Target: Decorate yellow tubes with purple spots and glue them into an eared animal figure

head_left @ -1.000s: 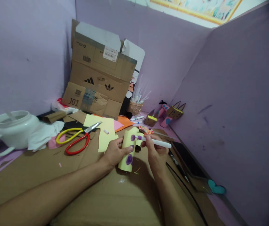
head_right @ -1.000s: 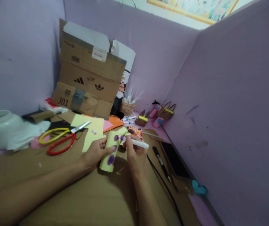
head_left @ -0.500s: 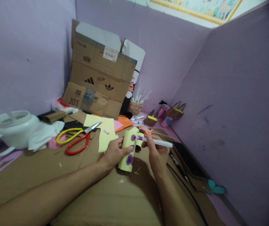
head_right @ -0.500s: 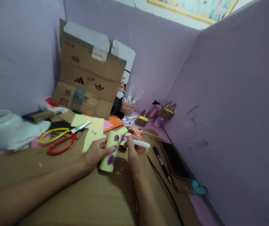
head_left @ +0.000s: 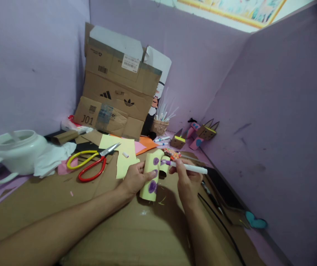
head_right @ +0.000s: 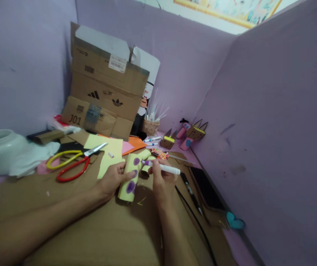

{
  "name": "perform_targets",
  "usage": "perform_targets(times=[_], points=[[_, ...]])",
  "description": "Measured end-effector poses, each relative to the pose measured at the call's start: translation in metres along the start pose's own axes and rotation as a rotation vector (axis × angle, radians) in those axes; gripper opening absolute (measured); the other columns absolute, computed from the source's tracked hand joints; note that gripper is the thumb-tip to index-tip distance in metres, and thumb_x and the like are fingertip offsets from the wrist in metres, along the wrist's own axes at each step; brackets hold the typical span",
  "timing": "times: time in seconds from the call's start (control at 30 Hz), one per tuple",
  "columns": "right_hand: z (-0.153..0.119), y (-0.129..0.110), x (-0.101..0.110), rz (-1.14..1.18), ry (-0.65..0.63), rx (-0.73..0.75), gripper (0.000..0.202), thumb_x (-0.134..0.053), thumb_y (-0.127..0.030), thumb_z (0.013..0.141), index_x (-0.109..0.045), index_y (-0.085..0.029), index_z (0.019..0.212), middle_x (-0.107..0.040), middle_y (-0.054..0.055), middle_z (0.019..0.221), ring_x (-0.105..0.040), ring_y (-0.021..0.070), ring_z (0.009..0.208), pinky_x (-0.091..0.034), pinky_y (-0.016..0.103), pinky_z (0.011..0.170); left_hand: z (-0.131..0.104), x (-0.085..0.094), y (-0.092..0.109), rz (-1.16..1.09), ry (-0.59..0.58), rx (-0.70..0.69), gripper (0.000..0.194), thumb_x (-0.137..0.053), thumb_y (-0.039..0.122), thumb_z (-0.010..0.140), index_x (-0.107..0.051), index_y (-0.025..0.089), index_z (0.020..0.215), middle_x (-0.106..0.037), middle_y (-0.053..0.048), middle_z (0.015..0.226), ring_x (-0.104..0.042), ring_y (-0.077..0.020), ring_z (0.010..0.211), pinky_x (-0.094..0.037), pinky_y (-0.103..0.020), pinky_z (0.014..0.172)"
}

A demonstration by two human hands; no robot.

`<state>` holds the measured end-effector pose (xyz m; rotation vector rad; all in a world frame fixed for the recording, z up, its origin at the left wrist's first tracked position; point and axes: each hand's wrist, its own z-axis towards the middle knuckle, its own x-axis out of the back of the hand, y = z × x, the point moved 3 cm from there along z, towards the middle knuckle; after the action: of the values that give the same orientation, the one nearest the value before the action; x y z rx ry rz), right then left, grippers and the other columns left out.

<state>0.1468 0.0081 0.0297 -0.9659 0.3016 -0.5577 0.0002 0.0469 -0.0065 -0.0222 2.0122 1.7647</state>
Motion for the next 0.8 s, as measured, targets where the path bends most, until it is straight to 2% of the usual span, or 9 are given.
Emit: perform_targets(times=[0.17,0.8], points=[[-0.0004,0.0002,-0.0029,-0.027,-0.053,0.015,0.023,-0.059,-0.037,0.082,-0.067,-0.016,0.074,-0.061,-0.002,0.051,-0.056,0.0133,0.047,-0.044,0.025,0.048,-0.0001,-0.0005,0.0006,0.007,-0.005,-0.016,0.037,-0.078,0.021,0.057,-0.068,0.011,0.090,-0.072,-0.007,0.081,-0.063,-0.0170,0.066,-0.048,-0.028,0.062],[-0.0018,0.0026,-0.0066,0.026,-0.090,-0.037,0.022,-0.062,-0.035,0.079,-0.066,-0.016,0.071,-0.059,-0.002,0.047,-0.055,0.0125,0.043,-0.044,0.024,0.045,0.0021,0.0005,0.0010,0.000,-0.010,-0.006,0.041,-0.078,0.022,0.055,-0.066,0.009,0.092,-0.071,-0.006,0.076,-0.060,-0.0152,0.063,-0.047,-0.027,0.058]])
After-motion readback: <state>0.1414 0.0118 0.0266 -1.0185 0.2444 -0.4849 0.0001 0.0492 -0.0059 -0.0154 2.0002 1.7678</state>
